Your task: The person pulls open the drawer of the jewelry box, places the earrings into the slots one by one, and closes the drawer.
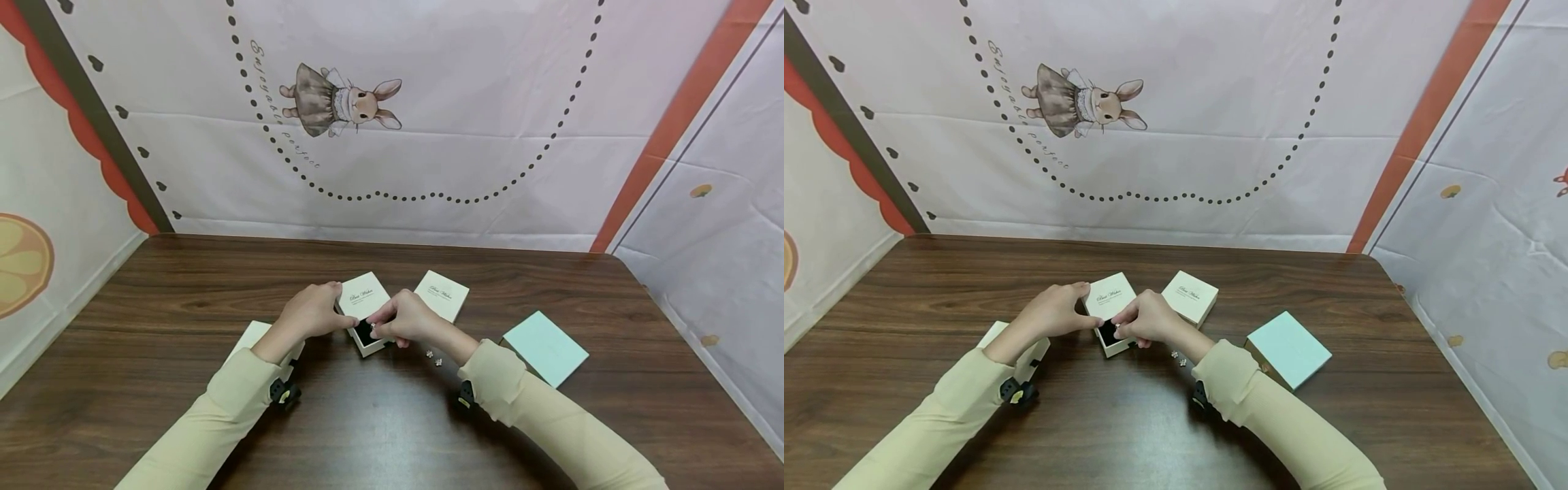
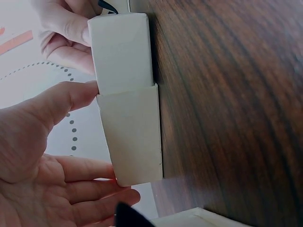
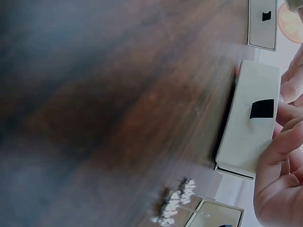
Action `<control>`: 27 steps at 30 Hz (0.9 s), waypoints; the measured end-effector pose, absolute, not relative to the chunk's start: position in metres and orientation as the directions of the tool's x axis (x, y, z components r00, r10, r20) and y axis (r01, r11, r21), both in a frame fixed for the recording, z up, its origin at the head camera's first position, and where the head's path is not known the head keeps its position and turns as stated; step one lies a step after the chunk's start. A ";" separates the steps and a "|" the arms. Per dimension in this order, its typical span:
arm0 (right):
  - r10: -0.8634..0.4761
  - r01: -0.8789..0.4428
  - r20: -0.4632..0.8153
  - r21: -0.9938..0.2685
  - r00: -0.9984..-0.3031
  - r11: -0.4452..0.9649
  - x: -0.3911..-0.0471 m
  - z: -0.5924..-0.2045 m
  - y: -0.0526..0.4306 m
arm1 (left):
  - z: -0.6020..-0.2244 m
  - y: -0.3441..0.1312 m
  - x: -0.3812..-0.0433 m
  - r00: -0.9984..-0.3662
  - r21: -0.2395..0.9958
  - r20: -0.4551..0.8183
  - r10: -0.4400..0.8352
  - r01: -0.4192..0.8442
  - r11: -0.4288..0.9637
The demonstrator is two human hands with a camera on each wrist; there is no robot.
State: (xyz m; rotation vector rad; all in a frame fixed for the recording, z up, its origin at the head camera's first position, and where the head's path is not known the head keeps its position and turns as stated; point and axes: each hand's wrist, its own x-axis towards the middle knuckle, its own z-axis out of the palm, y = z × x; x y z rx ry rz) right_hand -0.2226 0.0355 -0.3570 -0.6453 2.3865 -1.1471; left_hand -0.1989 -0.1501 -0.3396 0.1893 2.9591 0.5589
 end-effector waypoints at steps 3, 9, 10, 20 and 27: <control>-0.567 -0.239 -0.174 -0.780 -0.805 0.579 -0.223 -0.355 0.034 | -0.340 -0.150 -0.199 -0.985 0.367 -0.099 0.145 0.099 0.925; -0.585 -0.294 -0.178 -0.728 -0.791 0.619 -0.223 -0.353 0.032 | -0.339 -0.149 -0.198 -0.985 0.363 -0.092 0.147 0.104 0.926; -0.589 -0.301 -0.178 -0.724 -0.788 0.621 -0.223 -0.353 0.031 | -0.339 -0.149 -0.198 -0.985 0.363 -0.092 0.146 0.104 0.926; -0.596 -0.309 -0.196 -0.707 -0.779 0.636 -0.223 -0.350 0.031 | -0.338 -0.149 -0.198 -0.985 0.357 -0.082 0.155 0.116 0.927; -0.594 -0.314 -0.175 -0.714 -0.785 0.626 -0.222 -0.351 0.030 | -0.338 -0.149 -0.198 -0.985 0.363 -0.085 0.150 0.110 0.925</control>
